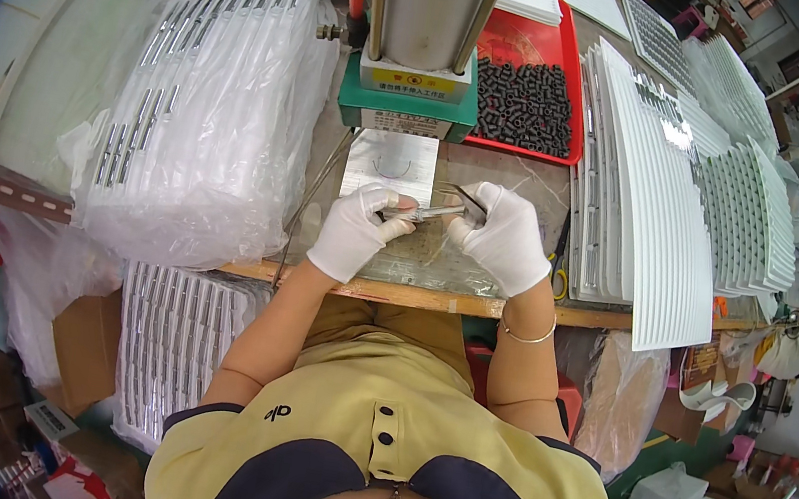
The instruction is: Assemble small metal rods and black plastic caps using a press machine at a packaging station.
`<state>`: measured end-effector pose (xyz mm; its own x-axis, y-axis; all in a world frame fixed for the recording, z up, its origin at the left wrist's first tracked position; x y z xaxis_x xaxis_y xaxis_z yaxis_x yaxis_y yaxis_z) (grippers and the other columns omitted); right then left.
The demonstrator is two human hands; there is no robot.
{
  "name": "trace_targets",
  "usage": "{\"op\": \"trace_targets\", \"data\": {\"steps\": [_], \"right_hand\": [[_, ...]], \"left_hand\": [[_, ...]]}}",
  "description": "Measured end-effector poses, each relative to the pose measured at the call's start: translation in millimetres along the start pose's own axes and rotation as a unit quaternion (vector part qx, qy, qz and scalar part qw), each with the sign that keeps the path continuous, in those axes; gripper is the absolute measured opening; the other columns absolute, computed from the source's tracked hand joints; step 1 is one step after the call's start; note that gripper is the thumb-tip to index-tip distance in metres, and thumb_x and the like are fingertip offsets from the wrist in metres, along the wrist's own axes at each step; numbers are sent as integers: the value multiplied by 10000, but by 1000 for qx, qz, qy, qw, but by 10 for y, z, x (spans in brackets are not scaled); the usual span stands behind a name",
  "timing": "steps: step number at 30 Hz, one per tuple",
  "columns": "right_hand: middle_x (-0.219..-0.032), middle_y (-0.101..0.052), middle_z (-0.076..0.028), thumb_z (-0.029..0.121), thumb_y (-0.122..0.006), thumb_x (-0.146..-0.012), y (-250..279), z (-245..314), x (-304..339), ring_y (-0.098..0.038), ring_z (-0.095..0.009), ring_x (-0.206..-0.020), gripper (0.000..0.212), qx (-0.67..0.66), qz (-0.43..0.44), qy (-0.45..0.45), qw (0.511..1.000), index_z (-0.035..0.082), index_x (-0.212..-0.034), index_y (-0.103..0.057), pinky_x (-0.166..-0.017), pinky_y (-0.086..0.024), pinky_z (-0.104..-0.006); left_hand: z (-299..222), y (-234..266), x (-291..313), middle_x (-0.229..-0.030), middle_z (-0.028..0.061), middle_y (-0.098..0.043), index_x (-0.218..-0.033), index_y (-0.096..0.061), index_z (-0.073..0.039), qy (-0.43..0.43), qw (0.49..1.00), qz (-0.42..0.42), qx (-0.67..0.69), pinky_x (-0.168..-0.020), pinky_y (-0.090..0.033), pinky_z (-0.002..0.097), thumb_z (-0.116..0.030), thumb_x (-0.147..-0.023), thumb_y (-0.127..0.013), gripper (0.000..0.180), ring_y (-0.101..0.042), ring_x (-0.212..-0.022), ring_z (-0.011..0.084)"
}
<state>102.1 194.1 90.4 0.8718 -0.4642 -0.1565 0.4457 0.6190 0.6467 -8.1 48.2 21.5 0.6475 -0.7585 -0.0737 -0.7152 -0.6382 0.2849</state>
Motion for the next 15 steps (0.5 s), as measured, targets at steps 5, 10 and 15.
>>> {"op": "trace_targets", "data": {"steps": [5, 10, 15], "right_hand": [[-666, -569, -6, 98, -704, -714, -260, 0, -42, -452, -68, -580, 184, -81, 12, -32, 996, -4, -843, -622, -554, -411, -228], [-724, -594, -32, 129, -716, -723, -512, -179, -122, -491, -78, -615, 350, -220, 51, -45, 973, -9, -1030, -617, -589, -440, -234], [-839, -650, -141, 175, -708, -713, -668, -194, -546, -625, -226, -717, 378, -89, 2, -32, 996, 41, -1053, -614, -683, -483, -313]], "left_hand": [[267, -170, 66, -921, 52, -641, -1028, -601, 13, 47, 973, -26, 224, -661, -478, 220, -37, -754, -704, 297, -588, -765, 94], [198, -118, -27, -966, 90, -644, -1172, -474, 20, 106, 963, -37, 245, -711, -487, 228, -37, -740, -712, 496, -612, -813, 132], [-87, 105, -7, -971, 126, -632, -1274, -343, -17, 3, 988, -155, 28, -699, -508, 262, -29, -723, -696, 655, -638, -886, 202]]}}
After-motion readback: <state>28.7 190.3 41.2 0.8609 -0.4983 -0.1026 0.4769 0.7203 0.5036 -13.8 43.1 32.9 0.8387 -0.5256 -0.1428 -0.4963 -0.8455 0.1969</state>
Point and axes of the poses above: each hand's wrist, its own x-axis away from the middle knuckle, its own y-axis out of the back of the hand, z = x × y, the point moved 2 cm from there along -x, towards the middle knuckle
